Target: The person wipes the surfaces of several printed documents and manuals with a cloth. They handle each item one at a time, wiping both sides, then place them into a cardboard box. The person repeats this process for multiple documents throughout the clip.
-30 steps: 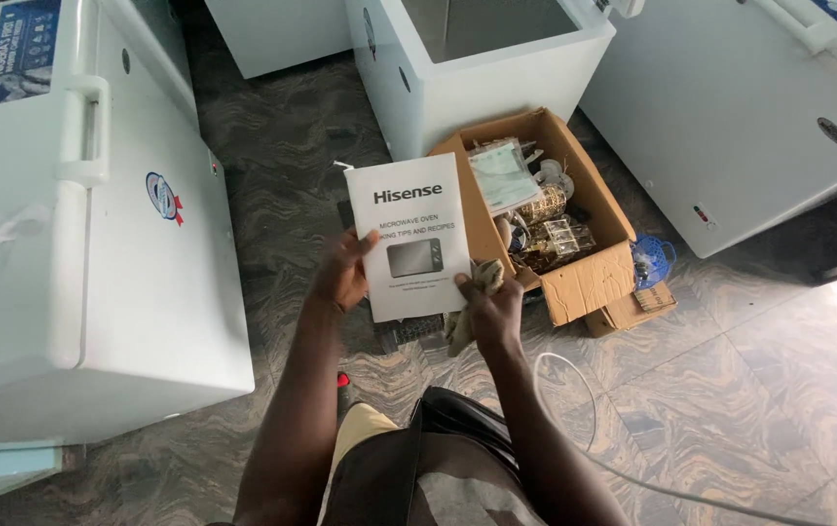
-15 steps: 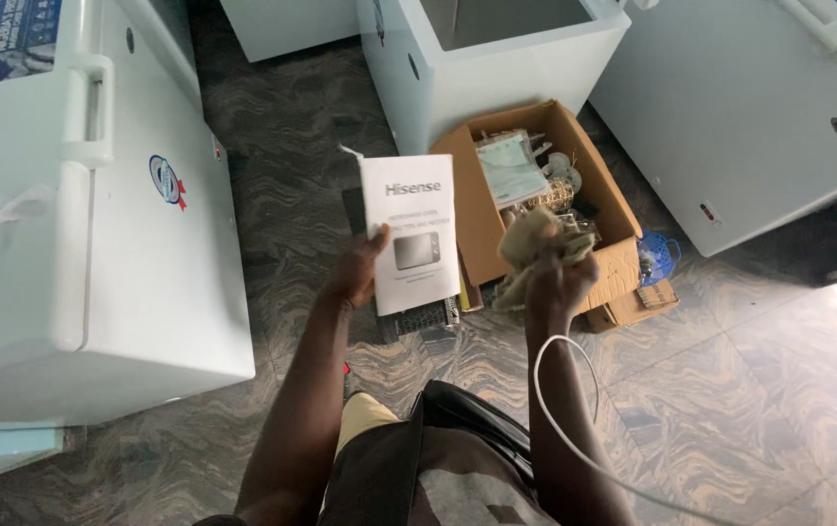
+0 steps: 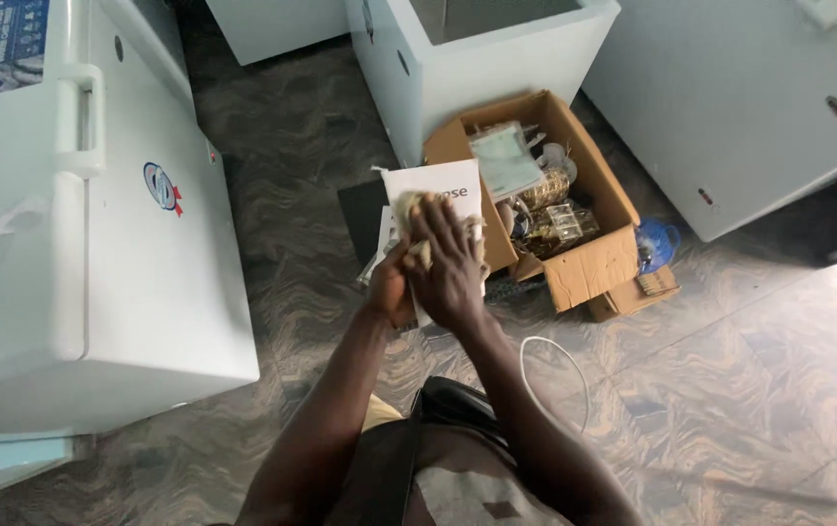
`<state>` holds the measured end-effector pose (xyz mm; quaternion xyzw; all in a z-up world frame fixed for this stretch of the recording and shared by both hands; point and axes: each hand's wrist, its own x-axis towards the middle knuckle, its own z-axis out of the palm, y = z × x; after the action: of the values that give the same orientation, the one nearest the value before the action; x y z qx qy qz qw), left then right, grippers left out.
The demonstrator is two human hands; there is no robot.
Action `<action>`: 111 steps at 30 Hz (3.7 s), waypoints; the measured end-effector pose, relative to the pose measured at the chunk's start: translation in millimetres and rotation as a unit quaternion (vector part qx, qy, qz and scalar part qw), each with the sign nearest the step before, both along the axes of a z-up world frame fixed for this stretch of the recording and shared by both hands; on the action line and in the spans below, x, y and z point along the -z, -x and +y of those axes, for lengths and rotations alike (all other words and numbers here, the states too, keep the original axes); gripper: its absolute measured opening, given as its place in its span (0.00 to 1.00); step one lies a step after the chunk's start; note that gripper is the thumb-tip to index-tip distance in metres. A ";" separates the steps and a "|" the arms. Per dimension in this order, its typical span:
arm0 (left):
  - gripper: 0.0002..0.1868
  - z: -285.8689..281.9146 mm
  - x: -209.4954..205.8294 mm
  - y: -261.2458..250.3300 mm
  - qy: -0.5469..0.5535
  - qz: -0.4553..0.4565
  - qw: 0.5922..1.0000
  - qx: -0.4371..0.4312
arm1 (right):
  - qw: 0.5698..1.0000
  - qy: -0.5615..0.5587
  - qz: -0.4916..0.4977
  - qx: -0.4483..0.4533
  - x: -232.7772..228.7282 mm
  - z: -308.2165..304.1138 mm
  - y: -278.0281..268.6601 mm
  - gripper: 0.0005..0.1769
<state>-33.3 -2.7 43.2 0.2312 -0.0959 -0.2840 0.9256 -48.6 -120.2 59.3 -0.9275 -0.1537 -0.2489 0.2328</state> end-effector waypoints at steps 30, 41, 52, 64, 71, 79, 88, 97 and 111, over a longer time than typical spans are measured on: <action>0.40 39.3 3.1 -34.4 -0.212 0.009 0.971 -0.113 | 0.781 -0.516 0.346 -0.054 67.8 -84.3 12.8 0.30; 0.29 36.4 14.8 -38.0 -0.337 0.002 0.933 -0.126 | 0.748 -0.560 0.349 -0.072 22.5 -82.9 17.8 0.24; 0.24 19.9 34.7 -55.8 -0.365 -0.012 0.910 -0.197 | 0.721 -0.580 0.372 -0.078 46.3 -102.1 12.0 0.26; 0.17 -0.7 65.2 -124.5 -0.412 0.002 0.895 -0.171 | 0.776 -0.457 0.410 0.147 39.2 -124.9 -55.6 0.22; 0.12 -18.8 77.1 -174.7 -0.488 -0.053 0.842 -0.222 | 0.806 -0.490 0.315 0.103 57.5 -141.1 -108.0 0.22; 0.10 -72.7 119.1 -214.3 -0.633 -0.110 0.740 -0.200 | 0.850 -0.467 0.217 0.109 111.8 -197.6 -148.0 0.20; 0.16 -162.7 238.6 -253.3 -0.636 -0.047 0.748 -0.184 | 0.845 -0.356 0.325 0.231 175.9 -287.0 -206.2 0.20; 0.20 -241.1 283.0 -351.5 -0.595 0.014 0.774 -0.218 | 0.867 -0.337 0.279 0.239 229.0 -340.4 -304.5 0.18; 0.43 -258.3 318.6 -342.8 -0.780 -0.162 0.601 0.062 | 0.857 -0.147 0.434 0.235 269.9 -332.8 -389.7 0.30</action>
<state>309.5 -261.0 -275.4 0.9012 -0.0004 -0.2651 0.3428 341.1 -453.0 -210.6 -0.9048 0.2237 0.1118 0.3445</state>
